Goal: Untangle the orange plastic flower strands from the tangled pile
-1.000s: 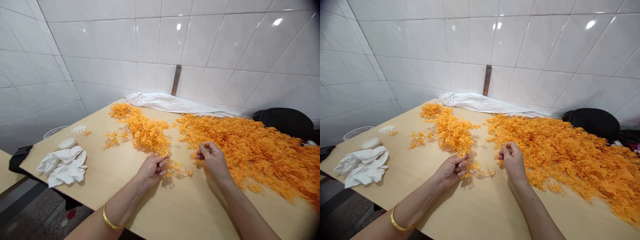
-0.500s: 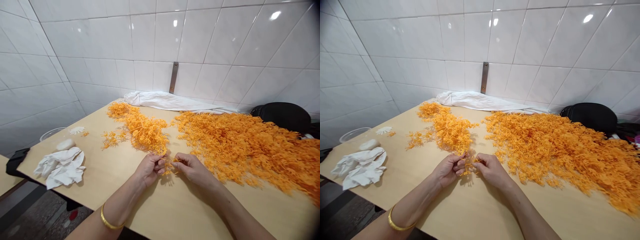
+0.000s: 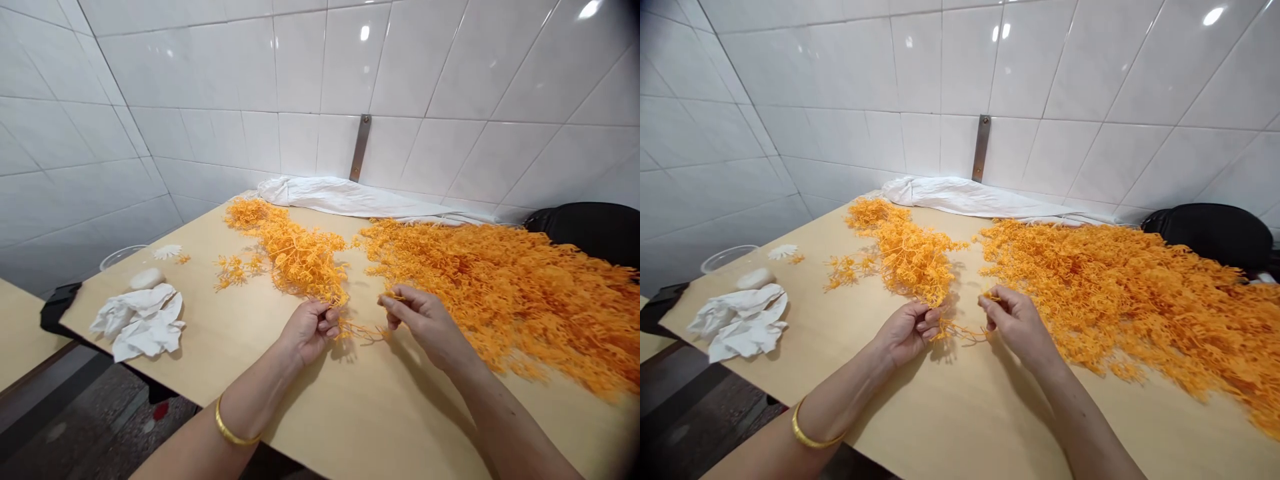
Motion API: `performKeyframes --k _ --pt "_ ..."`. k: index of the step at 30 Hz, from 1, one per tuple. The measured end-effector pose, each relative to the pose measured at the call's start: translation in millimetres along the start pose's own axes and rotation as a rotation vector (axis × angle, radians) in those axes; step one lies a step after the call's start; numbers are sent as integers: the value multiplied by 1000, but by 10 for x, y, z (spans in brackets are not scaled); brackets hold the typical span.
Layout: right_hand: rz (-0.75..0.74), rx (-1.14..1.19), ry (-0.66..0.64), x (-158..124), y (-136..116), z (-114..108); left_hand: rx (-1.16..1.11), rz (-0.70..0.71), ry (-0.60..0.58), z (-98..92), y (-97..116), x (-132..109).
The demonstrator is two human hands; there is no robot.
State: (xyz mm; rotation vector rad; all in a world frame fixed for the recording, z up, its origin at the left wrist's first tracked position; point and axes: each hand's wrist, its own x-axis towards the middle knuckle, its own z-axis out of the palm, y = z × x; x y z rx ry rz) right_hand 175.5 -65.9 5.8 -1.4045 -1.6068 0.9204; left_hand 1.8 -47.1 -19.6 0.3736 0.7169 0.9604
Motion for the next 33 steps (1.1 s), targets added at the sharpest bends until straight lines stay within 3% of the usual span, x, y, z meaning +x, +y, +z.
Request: performKeyframes --k 7,16,19,22,24,26,29,31,33 --pt "-15 -33 -346 -112 -75 248 5 18 0 3 -8 -2" --pt "-195 2 -320 -179 -166 443 1 14 -99 -29 -22 15" --pt "-170 -14 -372 -192 -217 378 52 16 -55 -14 -6 14" --pt "-166 -1 -436 -203 -229 177 91 27 22 3 -3 15" --pt "-200 16 -329 -187 -200 -15 111 55 23 3 -18 14" --pt "-171 -102 -74 -142 -132 -217 164 72 -33 -7 -41 10" --pt "25 -611 253 -65 11 -462 261 81 -110 -29 -73 8" --pt "120 -893 332 -46 83 -552 284 100 -120 -36 -83 10" --pt "121 -990 367 -62 94 -565 286 111 -131 -35 -85 13"
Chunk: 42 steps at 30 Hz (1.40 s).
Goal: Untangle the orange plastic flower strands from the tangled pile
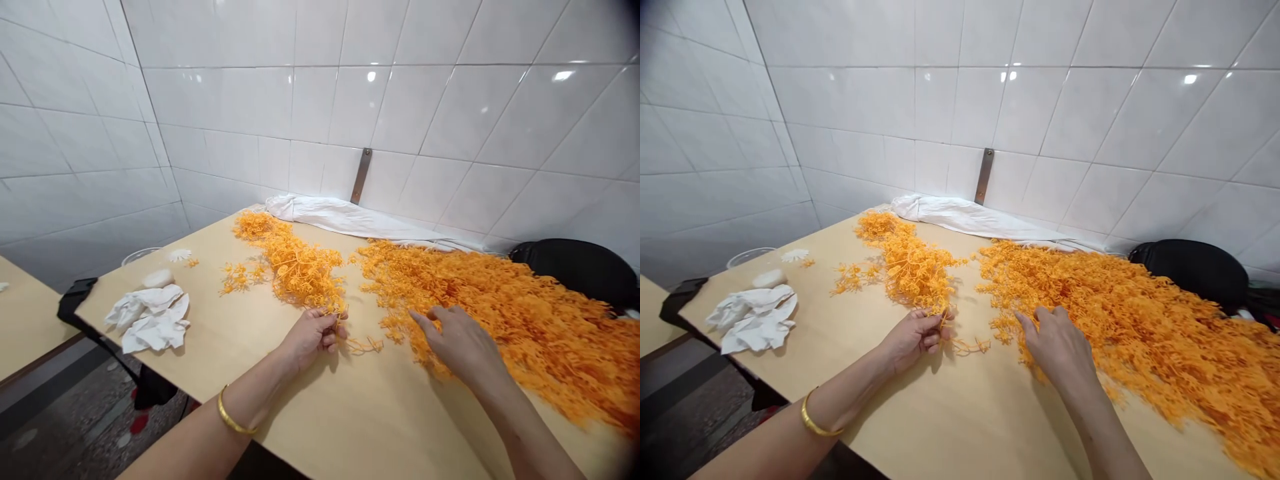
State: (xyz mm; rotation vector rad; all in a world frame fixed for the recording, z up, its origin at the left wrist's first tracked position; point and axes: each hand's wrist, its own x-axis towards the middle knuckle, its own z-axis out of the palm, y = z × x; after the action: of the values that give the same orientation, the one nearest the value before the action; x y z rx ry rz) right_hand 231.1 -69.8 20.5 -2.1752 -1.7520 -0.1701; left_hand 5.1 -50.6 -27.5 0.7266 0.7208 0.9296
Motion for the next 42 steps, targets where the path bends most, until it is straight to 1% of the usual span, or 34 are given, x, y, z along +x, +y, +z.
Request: performKeyframes --k 2,3,4,5,7,8,9,11,12,14,17,20,22,23,24,26,27,28,29,31,34,35,37,42 --pt "-50 59 53 -50 -85 -18 1 -5 -17 5 0 3" --pt "-91 131 63 -83 -166 -23 4 -8 -25 8 -2 4" --pt "-149 224 41 -117 -266 -19 8 -10 -31 10 -6 5" --pt "-218 328 -12 -148 -378 -3 11 -6 -35 12 -13 6" --pt "-318 504 -192 -194 -608 71 21 21 -48 15 -32 7" --pt "-318 555 -251 -202 -708 125 31 39 -56 17 -43 7" --pt "-282 589 -279 -200 -789 187 48 59 -62 19 -56 7" --pt "-180 640 -292 -168 -884 312 111 96 -67 25 -84 7" --pt "-140 661 -294 -141 -901 366 157 114 -62 29 -100 6" --pt "-109 697 -311 -86 -895 448 262 145 -54 40 -135 -3" --pt "-130 743 -342 -46 -854 508 431 185 -64 65 -166 -73" --pt "-148 823 -378 -70 -831 533 667 202 -107 86 -88 -241" --pt "-104 986 -447 -94 -827 534 851 237 -122 79 56 -367" --pt "-68 1087 -492 -102 -829 527 937 290 -89 62 150 -415" --pt "-29 1181 -530 -107 -834 512 1025 381 -11 32 250 -443" --pt "27 1294 -574 -111 -854 455 1194 630 234 -70 433 -426" --pt "37 1313 -582 -115 -867 415 1312 727 301 -139 502 -380" --pt "39 1320 -593 -122 -881 370 1430 802 330 -217 550 -312" --pt "35 1321 -613 -134 -893 320 1558 821 299 -298 578 -229" --pt "20 1299 -670 -174 -900 217 1769 745 284 -456 591 -43" --pt "11 1228 -735 -262 -831 71 1926 605 398 -654 615 209" --pt "18 1208 -746 -291 -782 27 1954 584 426 -709 644 275" --pt "44 1192 -753 -339 -656 -50 1970 561 437 -803 732 381" --pt "116 1179 -692 -442 -336 -146 2017 505 443 -962 988 568"
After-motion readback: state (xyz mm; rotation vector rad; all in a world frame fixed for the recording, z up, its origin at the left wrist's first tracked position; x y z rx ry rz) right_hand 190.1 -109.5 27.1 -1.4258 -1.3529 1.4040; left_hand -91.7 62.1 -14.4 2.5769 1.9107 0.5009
